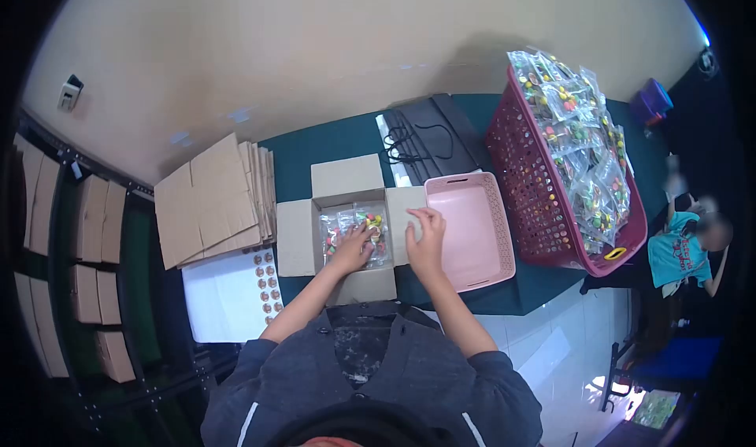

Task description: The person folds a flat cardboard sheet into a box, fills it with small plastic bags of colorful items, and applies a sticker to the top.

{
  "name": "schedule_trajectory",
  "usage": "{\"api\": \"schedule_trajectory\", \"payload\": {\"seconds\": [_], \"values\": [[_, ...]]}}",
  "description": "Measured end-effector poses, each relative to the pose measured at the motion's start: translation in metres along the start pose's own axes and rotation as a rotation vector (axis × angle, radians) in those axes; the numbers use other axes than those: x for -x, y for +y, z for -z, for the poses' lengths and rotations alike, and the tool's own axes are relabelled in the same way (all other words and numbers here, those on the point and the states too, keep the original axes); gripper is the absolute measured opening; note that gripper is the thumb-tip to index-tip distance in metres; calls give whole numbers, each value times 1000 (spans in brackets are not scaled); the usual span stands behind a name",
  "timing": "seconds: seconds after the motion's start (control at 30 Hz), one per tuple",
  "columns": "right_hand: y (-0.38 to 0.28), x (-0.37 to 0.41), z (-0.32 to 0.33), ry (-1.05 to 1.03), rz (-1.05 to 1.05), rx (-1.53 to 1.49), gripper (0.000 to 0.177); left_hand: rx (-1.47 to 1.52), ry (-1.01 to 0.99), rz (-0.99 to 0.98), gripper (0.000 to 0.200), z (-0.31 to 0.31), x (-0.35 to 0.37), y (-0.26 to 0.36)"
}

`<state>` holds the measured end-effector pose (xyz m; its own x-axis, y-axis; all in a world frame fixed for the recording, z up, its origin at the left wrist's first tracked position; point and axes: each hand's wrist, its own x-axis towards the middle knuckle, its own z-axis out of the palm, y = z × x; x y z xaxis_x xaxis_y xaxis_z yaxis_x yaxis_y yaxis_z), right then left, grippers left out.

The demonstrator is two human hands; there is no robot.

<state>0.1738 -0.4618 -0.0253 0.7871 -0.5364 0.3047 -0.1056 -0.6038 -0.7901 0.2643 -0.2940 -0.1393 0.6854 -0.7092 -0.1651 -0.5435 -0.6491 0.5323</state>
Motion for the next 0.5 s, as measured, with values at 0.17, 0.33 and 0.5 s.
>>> {"api": "schedule_trajectory", "payload": {"seconds": [0.17,0.33,0.5], "values": [[-4,-49,100,475,289,341,22,-7,191,100,75,15,11,-3],[8,-99,224,714,123,632,18,-106,-31,184,77,23,14,-13],[85,-114,301,541,-314,947,26,-136,-89,143,68,29,12,-26]]}}
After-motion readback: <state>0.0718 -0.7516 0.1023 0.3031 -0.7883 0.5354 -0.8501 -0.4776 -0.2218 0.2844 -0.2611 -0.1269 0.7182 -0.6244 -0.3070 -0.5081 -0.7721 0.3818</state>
